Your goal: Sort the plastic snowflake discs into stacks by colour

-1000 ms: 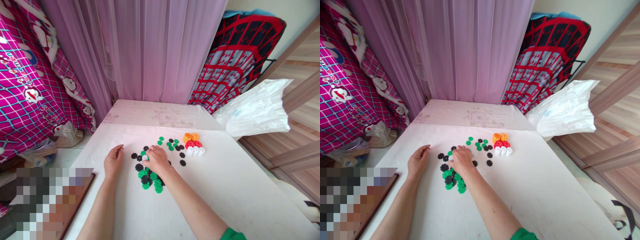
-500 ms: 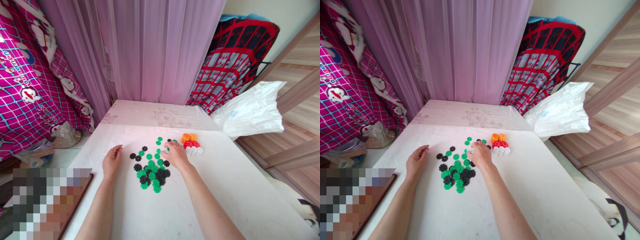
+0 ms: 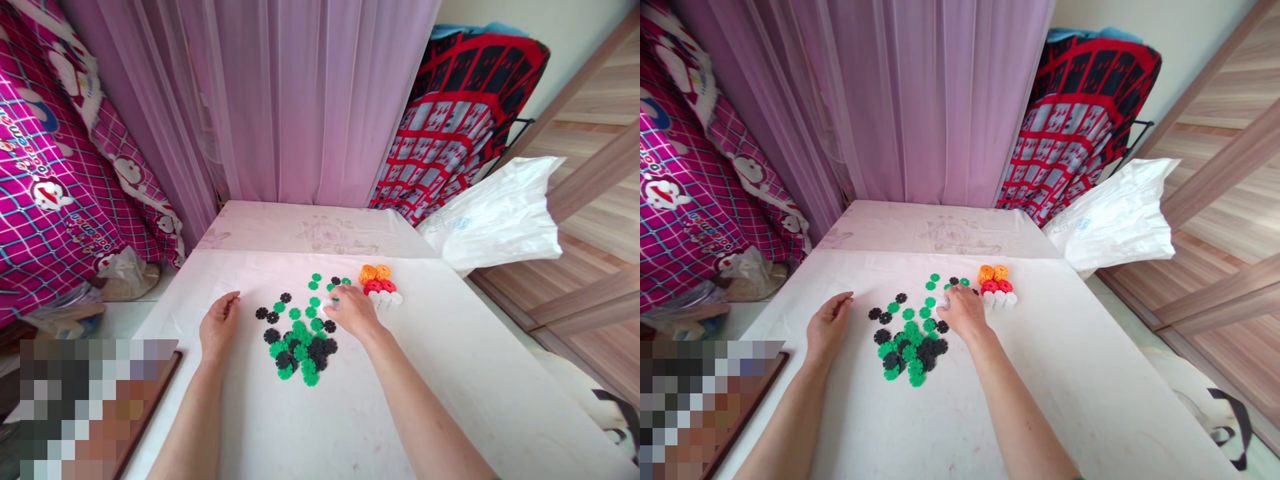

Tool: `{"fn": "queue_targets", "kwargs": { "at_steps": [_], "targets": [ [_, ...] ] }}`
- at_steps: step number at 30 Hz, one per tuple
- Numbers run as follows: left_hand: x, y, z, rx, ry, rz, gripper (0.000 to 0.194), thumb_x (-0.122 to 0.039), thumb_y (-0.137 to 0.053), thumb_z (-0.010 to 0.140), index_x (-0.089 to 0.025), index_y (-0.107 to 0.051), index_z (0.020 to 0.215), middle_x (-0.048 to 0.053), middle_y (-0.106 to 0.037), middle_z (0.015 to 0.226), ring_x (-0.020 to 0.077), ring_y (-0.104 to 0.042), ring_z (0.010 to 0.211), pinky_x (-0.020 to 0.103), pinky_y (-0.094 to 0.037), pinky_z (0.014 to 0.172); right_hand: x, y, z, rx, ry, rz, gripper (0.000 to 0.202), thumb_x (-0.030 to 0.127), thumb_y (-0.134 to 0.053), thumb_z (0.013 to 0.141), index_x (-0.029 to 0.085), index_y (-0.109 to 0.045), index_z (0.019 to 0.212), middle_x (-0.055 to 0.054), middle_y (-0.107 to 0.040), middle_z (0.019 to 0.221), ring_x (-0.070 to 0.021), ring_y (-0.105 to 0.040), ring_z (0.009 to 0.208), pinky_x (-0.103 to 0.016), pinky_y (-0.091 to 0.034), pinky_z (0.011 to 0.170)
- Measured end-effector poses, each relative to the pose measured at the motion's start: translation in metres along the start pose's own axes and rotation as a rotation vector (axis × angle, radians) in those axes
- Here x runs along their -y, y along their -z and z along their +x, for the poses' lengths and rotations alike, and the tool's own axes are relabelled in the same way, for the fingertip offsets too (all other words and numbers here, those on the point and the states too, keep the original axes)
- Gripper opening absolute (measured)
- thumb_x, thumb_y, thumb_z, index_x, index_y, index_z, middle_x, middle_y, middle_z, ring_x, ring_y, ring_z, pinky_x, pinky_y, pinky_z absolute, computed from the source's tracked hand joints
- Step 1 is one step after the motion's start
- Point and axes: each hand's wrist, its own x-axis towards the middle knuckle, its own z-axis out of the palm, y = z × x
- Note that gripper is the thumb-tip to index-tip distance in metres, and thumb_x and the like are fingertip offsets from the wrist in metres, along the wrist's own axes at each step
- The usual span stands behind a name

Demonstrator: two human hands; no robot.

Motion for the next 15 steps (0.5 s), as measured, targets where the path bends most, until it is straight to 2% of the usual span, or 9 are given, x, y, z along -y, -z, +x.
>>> {"fn": "queue_targets", "kwargs": {
  "at_steps": [4, 8, 11, 15],
  "targets": [
    [-0.001, 0.001, -0.001, 0.010, 0.010, -0.005, 0.034, -0.040, -0.049, 0.085, -0.025, -0.073, 0.104, 0.002, -0.075, 0.091, 0.0181, -0.067, 0.081, 0.028, -0.050, 0.072, -0.006, -0.002, -0.009, -0.009, -0.025, 0.033, 0.027, 0.031, -0.065, 0.083, 0.022, -0.069, 0.108, -0.006, -0.068, 0.112, -0.0217, -0.062, 0.105, -0.028, -0.043, 0.082],
    [-0.002, 0.001, -0.001, 0.016, 0.021, 0.003, 0.033, -0.040, -0.050, 0.085, -0.026, -0.073, 0.104, 0.002, -0.075, 0.093, 0.0188, -0.067, 0.083, 0.029, -0.050, 0.073, -0.013, -0.013, -0.026, 0.000, -0.095, 0.055, 0.021, 0.021, -0.053, 0.090, 0.023, -0.069, 0.103, -0.003, -0.069, 0.109, -0.0177, -0.064, 0.096, -0.027, -0.042, 0.075],
    [-0.002, 0.001, -0.001, 0.018, 0.023, 0.002, 0.033, -0.040, -0.050, 0.084, -0.027, -0.073, 0.104, 0.002, -0.076, 0.092, 0.0187, -0.067, 0.082, 0.029, -0.050, 0.072, -0.015, -0.024, -0.032, -0.002, -0.071, 0.038, 0.027, 0.014, -0.047, 0.092, 0.024, -0.069, 0.104, -0.004, -0.068, 0.112, -0.0165, -0.063, 0.099, -0.027, -0.042, 0.078],
    [-0.002, 0.002, -0.001, 0.009, 0.012, 0.011, 0.032, -0.041, -0.051, 0.084, -0.027, -0.074, 0.102, 0.001, -0.075, 0.087, 0.0187, -0.067, 0.079, 0.029, -0.050, 0.070, -0.013, -0.030, -0.029, -0.006, -0.028, 0.012, 0.029, 0.014, -0.046, 0.092, 0.024, -0.069, 0.107, -0.005, -0.066, 0.113, -0.0174, -0.062, 0.102, -0.027, -0.043, 0.081]
  ]
}}
